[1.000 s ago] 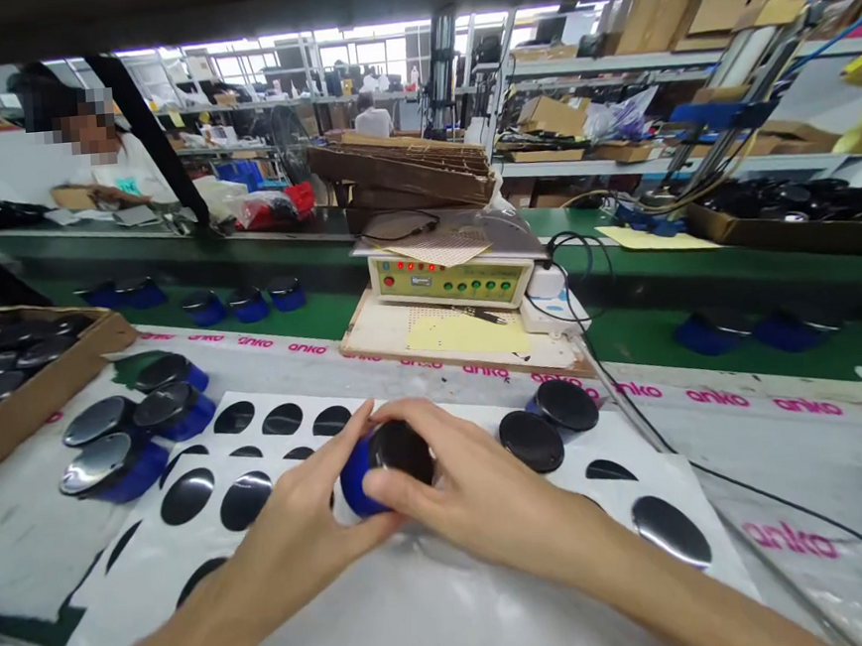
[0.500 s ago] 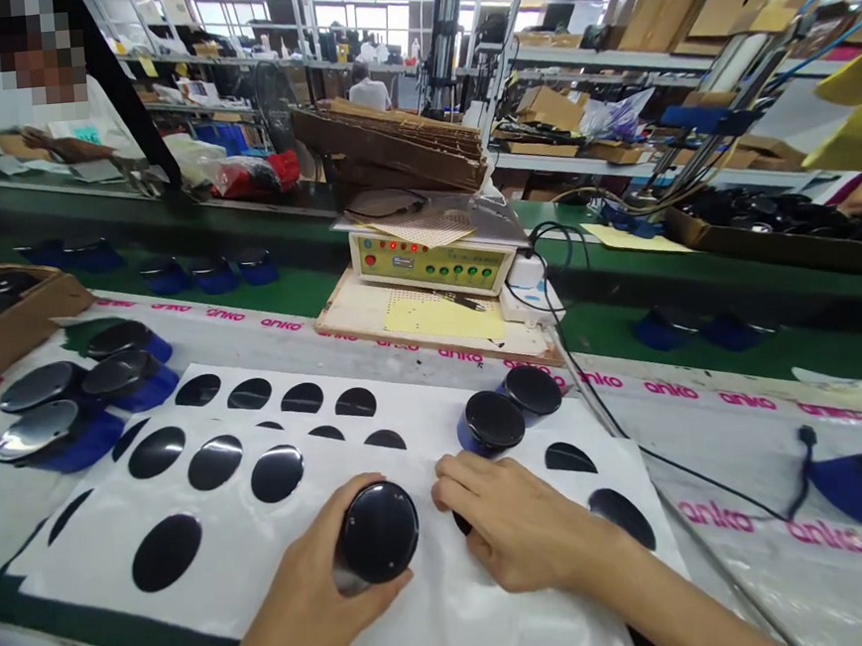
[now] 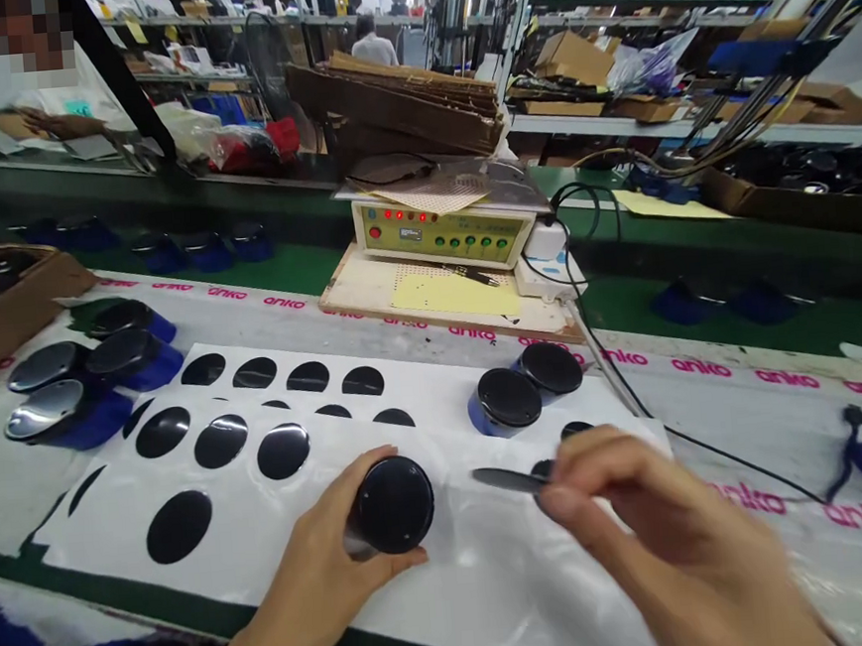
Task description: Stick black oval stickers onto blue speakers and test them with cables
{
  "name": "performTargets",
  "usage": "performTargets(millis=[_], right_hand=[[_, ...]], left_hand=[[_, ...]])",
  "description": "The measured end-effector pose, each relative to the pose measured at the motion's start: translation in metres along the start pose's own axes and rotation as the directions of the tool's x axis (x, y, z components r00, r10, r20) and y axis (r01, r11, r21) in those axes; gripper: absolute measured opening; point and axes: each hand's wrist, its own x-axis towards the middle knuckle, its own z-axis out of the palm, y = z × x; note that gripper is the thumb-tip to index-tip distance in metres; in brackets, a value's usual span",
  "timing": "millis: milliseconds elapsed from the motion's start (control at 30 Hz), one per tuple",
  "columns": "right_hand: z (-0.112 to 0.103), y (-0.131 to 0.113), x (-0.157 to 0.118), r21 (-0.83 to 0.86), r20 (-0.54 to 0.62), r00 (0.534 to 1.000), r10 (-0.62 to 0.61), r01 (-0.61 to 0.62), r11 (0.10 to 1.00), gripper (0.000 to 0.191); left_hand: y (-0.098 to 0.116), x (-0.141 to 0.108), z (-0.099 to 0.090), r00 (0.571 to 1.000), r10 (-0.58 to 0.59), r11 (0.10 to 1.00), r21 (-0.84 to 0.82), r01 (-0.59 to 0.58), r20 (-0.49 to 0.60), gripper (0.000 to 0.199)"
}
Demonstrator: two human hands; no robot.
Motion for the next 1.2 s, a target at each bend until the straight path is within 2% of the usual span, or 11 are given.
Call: performTargets(millis=[100,200,300,467,667,767,933,1067,1200], right_hand=[[0.042,-0.009,-0.011,0.286,0.206,0.967,0.148,-0.204,0.936,0.027],[0.075,-0.007,-0.018,0.455,0.266,0.924,0.275,-0.372,0.809,0.032],[0.09,-0.003,-0.022,0.521,0.295,0.901,0.319,-0.431,0.737,0.031],[0.094,-0.001,-0.024,0.54,0.295,0.902,0.315,-0.429,0.724,0.028],[0.097,-0.004,-0.022,0.422,0.172,0.95,0.261,-0.311,0.851,0.027],[0.097,-0.008,-0.023,0.382,0.135,0.963,0.233,-0.268,0.884,0.027],[0.093,-0.008,-0.028,0.446,0.135,0.967,0.217,-0.255,0.858,0.022],[0.088,-0.006,-0.031,0.522,0.083,0.961,0.262,-0.266,0.81,0.016],[0.089,-0.005,-0.03,0.486,0.102,0.959,0.263,-0.279,0.828,0.015]], left_hand=[[-0.002,0.001,0.001,0.998,0.06,0.998,0.024,-0.06,-0.009,0.069],[-0.003,0.002,0.002,0.997,0.077,0.996,0.038,-0.076,-0.011,0.069],[-0.003,0.001,0.002,0.996,0.09,0.995,0.042,-0.089,-0.018,0.073],[-0.004,0.001,0.003,0.987,0.153,0.987,0.048,-0.151,-0.041,0.073],[-0.004,0.002,0.003,0.978,0.2,0.978,0.069,-0.196,-0.058,0.067],[-0.003,0.002,0.004,0.979,0.199,0.977,0.084,-0.195,-0.047,0.066],[-0.006,0.001,0.006,0.967,0.246,0.962,0.136,-0.236,-0.065,0.062],[-0.006,0.0,0.006,0.974,0.217,0.97,0.125,-0.209,-0.061,0.063],[-0.005,0.001,0.005,0.977,0.204,0.974,0.115,-0.196,-0.058,0.062]])
